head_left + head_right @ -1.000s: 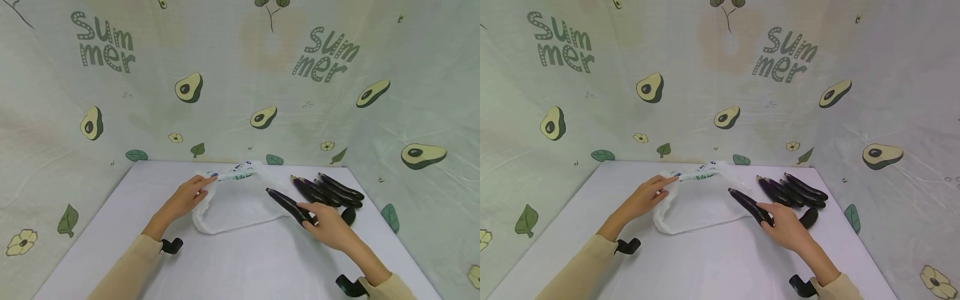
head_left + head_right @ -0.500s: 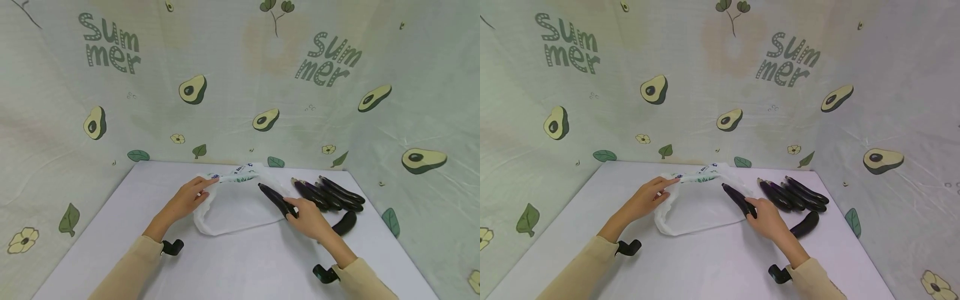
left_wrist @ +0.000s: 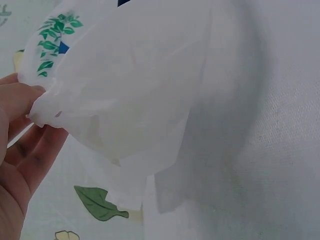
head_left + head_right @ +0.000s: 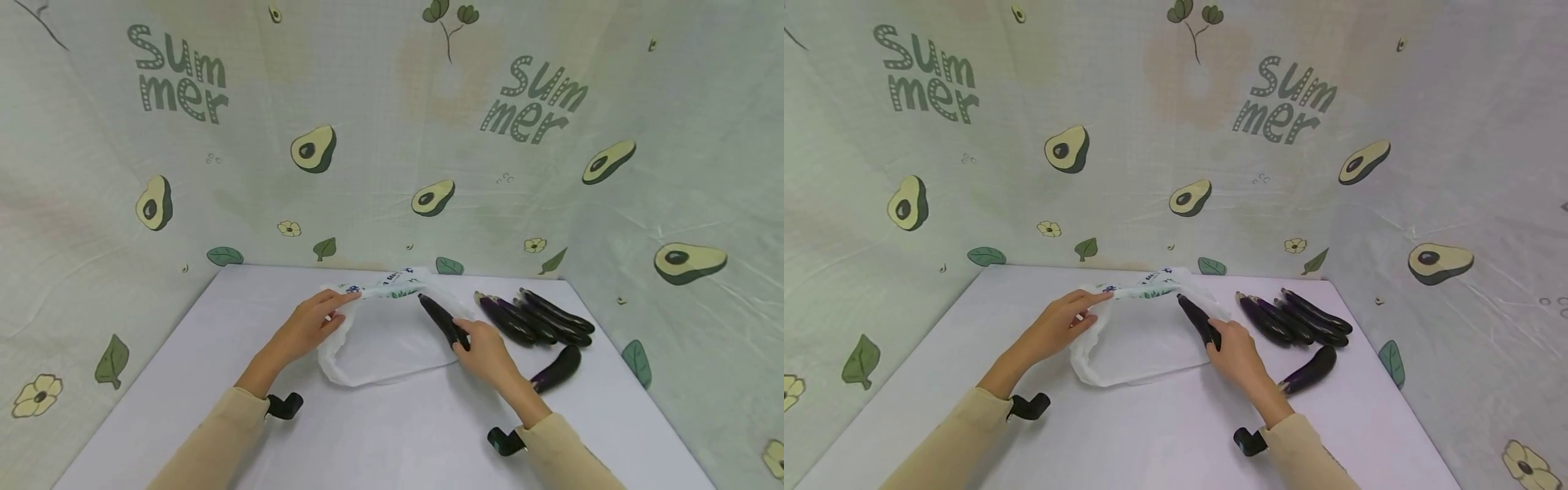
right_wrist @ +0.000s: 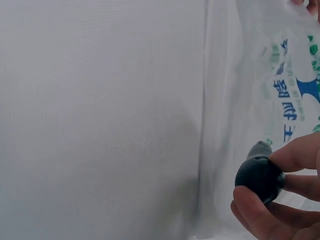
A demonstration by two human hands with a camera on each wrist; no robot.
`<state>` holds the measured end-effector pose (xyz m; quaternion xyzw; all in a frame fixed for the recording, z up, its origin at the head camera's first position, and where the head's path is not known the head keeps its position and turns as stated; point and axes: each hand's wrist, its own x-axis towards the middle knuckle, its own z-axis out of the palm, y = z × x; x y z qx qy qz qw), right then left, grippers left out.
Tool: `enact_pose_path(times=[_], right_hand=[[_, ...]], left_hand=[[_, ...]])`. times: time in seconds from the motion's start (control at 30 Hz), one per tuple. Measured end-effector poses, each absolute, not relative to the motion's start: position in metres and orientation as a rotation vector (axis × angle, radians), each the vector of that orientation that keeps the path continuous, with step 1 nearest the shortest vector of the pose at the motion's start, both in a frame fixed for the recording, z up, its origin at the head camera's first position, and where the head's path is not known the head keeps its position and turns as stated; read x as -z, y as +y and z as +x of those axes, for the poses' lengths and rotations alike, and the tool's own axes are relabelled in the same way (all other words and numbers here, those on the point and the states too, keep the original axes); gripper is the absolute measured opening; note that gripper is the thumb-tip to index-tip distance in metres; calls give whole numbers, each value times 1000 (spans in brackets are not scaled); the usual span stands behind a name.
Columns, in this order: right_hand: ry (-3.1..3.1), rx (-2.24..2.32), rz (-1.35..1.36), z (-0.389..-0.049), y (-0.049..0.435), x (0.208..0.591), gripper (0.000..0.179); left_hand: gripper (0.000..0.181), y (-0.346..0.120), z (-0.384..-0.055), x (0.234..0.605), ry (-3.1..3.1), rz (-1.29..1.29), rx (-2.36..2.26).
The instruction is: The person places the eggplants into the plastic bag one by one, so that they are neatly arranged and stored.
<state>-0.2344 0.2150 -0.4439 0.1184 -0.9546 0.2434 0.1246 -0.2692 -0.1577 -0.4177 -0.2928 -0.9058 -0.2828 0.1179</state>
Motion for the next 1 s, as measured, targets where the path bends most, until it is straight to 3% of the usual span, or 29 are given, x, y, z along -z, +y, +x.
enact_pose_path(times=[1.0], right_hand=[[-2746, -740, 210, -265, 192, 475, 44]], left_hand=[[61, -154, -268, 417, -2630, -880, 815]])
